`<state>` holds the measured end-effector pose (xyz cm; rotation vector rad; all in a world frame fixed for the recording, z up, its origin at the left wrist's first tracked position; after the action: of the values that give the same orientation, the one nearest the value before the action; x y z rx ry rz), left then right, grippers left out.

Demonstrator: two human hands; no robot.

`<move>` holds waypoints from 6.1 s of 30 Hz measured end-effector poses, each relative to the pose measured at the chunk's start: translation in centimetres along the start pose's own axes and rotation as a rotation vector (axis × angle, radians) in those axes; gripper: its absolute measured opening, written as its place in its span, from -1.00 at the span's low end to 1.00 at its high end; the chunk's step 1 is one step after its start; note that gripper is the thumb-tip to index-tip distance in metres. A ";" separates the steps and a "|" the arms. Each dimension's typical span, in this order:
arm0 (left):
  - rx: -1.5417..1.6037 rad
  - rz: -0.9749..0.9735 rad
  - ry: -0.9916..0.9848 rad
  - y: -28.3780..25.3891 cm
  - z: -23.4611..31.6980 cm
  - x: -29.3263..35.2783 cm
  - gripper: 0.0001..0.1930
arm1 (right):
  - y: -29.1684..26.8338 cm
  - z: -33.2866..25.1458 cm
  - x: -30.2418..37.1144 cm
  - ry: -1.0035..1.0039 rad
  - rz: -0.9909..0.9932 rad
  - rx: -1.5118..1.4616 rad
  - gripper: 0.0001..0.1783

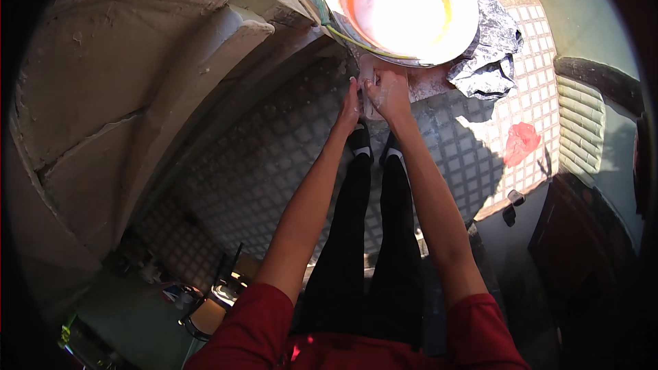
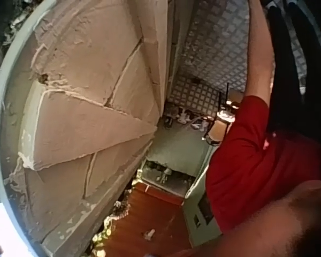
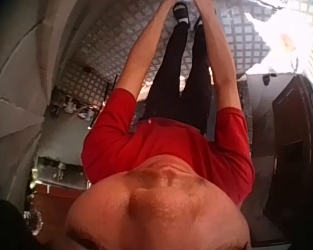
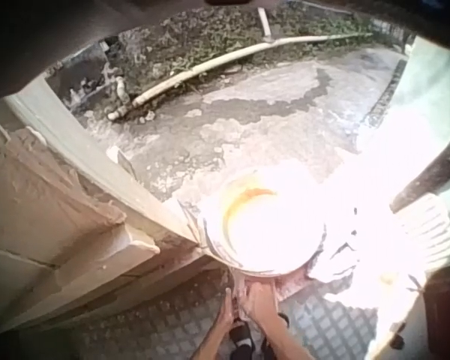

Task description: Applying plaster or putty to a wall and then cleaning the container and scraper in a bucket of water.

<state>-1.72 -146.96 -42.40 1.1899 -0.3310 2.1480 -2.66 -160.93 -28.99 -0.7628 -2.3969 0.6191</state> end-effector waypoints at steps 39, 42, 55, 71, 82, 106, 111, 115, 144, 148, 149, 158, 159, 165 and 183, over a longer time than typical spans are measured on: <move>-0.235 0.467 0.507 -0.7 4.5 3.9 -0.57 | -22.8 10.8 -5.3 -0.040 0.328 0.445 -0.71; -0.255 0.459 0.392 -0.2 4.2 4.5 -0.56 | -22.4 13.1 -8.4 0.004 0.221 0.426 -0.69; -0.271 0.400 0.428 2.8 5.9 7.2 -0.55 | -17.3 19.3 -13.3 0.084 0.009 0.499 -0.56; -0.294 0.356 0.526 4.6 7.4 7.5 -0.52 | -14.2 18.2 -10.9 -0.010 -0.196 0.523 -0.43; -0.285 0.307 0.427 6.1 7.5 9.4 -0.51 | -14.5 21.6 -12.3 0.047 -0.118 0.404 -0.35; -0.226 0.160 0.487 12.9 10.4 12.5 -0.47 | -24.2 20.9 -4.2 0.446 0.241 -0.758 -0.77; -0.238 0.149 0.474 13.8 10.5 12.0 -0.47 | -26.0 14.7 -1.4 0.314 0.232 -0.633 -0.75; -0.257 0.143 0.457 14.1 10.4 12.0 -0.46 | -24.3 6.4 1.2 0.123 0.113 -0.419 -0.72; -0.105 0.182 0.438 11.6 8.7 12.0 -0.54 | -15.0 0.1 6.5 -0.157 -0.067 -0.001 -0.54; -0.121 0.202 0.416 11.1 8.0 11.3 -0.54 | -15.5 0.4 6.9 -0.191 0.016 0.068 -0.56; -0.101 0.163 0.372 11.4 7.6 11.0 -0.56 | -16.0 1.1 7.0 -0.142 0.055 0.127 -0.56; -0.221 0.311 0.537 9.8 7.7 10.5 -0.51 | -23.8 3.5 3.6 -0.041 0.315 -0.186 -0.70; -0.222 0.312 0.535 9.9 7.5 10.5 -0.51 | -24.8 6.3 2.2 0.056 0.360 -0.129 -0.68; -0.211 0.311 0.497 10.9 7.4 10.8 -0.52 | -23.7 12.9 -7.4 -0.143 0.351 0.398 -0.64; -0.237 0.284 0.412 9.1 6.9 10.9 -0.51 | -15.5 20.0 -14.3 0.157 -0.251 0.645 -0.63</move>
<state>-7.15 -152.79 -28.78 0.5751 -0.5770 2.4473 -10.97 -186.44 -40.24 -0.2184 -1.9266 1.0965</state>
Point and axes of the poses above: each hand's wrist, its own x-axis away from the middle knuckle, its own y-axis out of the palm, z = x × y, the point moved 10 cm from there along -x, towards the middle knuckle, and after that the axes turned 4 degrees about -x, right-handed, at the moved point
